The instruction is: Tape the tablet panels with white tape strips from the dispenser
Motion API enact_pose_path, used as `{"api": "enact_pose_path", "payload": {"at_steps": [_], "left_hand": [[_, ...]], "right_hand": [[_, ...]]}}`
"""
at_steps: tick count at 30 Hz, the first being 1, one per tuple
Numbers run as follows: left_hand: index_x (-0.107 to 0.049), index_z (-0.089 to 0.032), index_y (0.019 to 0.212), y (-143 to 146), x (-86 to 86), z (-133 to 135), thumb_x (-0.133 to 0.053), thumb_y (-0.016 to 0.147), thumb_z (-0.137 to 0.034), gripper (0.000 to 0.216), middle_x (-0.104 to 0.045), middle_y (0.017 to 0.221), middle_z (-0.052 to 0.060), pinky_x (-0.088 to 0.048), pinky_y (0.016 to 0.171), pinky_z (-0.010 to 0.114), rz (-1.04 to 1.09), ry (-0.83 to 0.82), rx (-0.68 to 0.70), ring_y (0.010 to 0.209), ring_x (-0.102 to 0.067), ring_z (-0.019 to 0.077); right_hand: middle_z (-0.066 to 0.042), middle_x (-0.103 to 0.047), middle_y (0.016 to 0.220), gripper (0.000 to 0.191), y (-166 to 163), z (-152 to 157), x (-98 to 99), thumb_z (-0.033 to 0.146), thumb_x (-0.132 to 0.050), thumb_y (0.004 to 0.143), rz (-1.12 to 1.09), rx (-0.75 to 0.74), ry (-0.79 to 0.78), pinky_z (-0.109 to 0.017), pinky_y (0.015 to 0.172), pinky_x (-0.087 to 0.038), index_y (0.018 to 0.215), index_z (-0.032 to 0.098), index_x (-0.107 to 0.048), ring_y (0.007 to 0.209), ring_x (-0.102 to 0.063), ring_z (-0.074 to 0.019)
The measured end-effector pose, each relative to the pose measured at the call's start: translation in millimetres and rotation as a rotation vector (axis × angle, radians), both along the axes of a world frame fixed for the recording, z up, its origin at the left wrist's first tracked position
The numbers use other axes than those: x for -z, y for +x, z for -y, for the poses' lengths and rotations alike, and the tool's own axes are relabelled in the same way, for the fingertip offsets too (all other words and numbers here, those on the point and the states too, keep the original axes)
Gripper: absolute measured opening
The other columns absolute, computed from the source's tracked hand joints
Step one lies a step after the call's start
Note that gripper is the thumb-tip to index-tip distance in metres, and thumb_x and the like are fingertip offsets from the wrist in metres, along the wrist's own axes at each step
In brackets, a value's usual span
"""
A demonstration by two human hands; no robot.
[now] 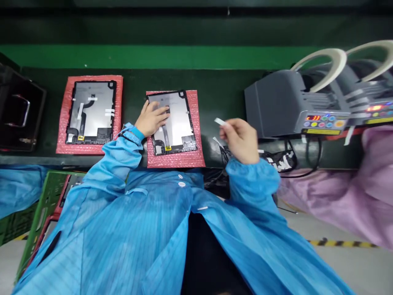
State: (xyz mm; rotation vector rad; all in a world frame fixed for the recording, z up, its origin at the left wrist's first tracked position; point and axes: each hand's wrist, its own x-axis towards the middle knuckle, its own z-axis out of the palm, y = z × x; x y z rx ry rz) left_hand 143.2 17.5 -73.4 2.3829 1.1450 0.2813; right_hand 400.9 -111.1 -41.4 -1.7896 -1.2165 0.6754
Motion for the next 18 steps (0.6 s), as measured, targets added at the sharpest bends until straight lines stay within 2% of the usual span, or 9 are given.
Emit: {"api": "enact_pose_path", "payload": {"at_steps": [2, 4, 7, 10, 13, 16, 18], "left_hand": [[-0.071, -0.031, 0.111, -2.6, 6.7, -1.7, -0.061, 0.088, -0.03, 0.025, -0.056, 0.144, 0.003, 0.003, 0.122, 0.056, 0.011, 0.005, 0.013, 0.145, -0.03, 0.0322], [-0.071, -0.032, 0.113, -5.5, 12.9, -4.0, -0.062, 0.087, -0.033, 0.027, -0.055, 0.144, 0.003, 0.001, 0.121, 0.059, 0.025, 0.023, 0.032, 0.145, -0.03, 0.0341], [-0.069, -0.034, 0.117, -8.4, 21.5, -8.3, -0.057, 0.09, -0.04, 0.03, -0.054, 0.146, 0.001, -0.004, 0.12, 0.063, 0.011, 0.066, 0.063, 0.143, -0.032, 0.0351], [-0.067, -0.035, 0.122, -9.2, 26.4, -10.5, -0.049, 0.094, -0.047, 0.036, -0.05, 0.149, -0.002, -0.006, 0.12, 0.065, -0.034, 0.1, 0.086, 0.142, -0.031, 0.0342], [-0.062, -0.036, 0.129, -8.3, 24.8, -9.2, -0.04, 0.097, -0.051, 0.042, -0.045, 0.153, -0.006, -0.006, 0.12, 0.066, -0.091, 0.094, 0.094, 0.143, -0.028, 0.0318], [-0.06, -0.035, 0.131, -6.3, 19.5, -6.4, -0.04, 0.099, -0.048, 0.04, -0.042, 0.156, -0.006, -0.006, 0.12, 0.068, -0.135, 0.086, 0.1, 0.143, -0.028, 0.0318], [-0.06, -0.031, 0.133, -5.2, 17.3, -4.9, -0.045, 0.098, -0.043, 0.04, -0.044, 0.154, -0.001, -0.007, 0.12, 0.069, -0.138, 0.1, 0.1, 0.143, -0.03, 0.0335]], "right_hand": [[0.001, -0.054, 0.059, 0.029, -21.3, -43.4, 4.2, 0.046, -0.055, 0.084, 0.064, -0.221, -0.063, -0.028, 0.062, -0.044, 0.069, 0.021, -0.055, 0.056, -0.05, -0.0123], [0.0, -0.057, 0.063, 0.021, -40.5, -83.4, 10.7, 0.033, -0.055, 0.085, 0.147, -0.373, -0.124, -0.026, 0.066, -0.044, 0.07, 0.018, -0.056, 0.061, -0.052, -0.0119], [-0.002, -0.061, 0.069, 0.015, -64.2, -123.3, 21.3, 0.022, -0.054, 0.085, 0.268, -0.479, -0.211, -0.026, 0.071, -0.044, 0.075, 0.014, -0.061, 0.068, -0.055, -0.0131], [-0.005, -0.066, 0.075, 0.018, -78.6, -137.8, 27.0, 0.021, -0.052, 0.087, 0.378, -0.506, -0.293, -0.028, 0.074, -0.045, 0.08, 0.013, -0.066, 0.074, -0.058, -0.0154], [-0.007, -0.07, 0.084, 0.022, -84.9, -138.4, 24.8, 0.023, -0.051, 0.088, 0.47, -0.505, -0.34, -0.029, 0.077, -0.047, 0.087, 0.013, -0.07, 0.08, -0.061, -0.0176], [-0.011, -0.072, 0.099, 0.027, -88.7, -135.4, 16.4, 0.023, -0.048, 0.091, 0.567, -0.506, -0.404, -0.03, 0.082, -0.048, 0.099, 0.012, -0.072, 0.09, -0.064, -0.0208], [-0.014, -0.072, 0.107, 0.032, -91.4, -133.7, 10.0, 0.022, -0.045, 0.093, 0.613, -0.519, -0.451, -0.032, 0.085, -0.047, 0.106, 0.011, -0.072, 0.097, -0.065, -0.0234]]}}
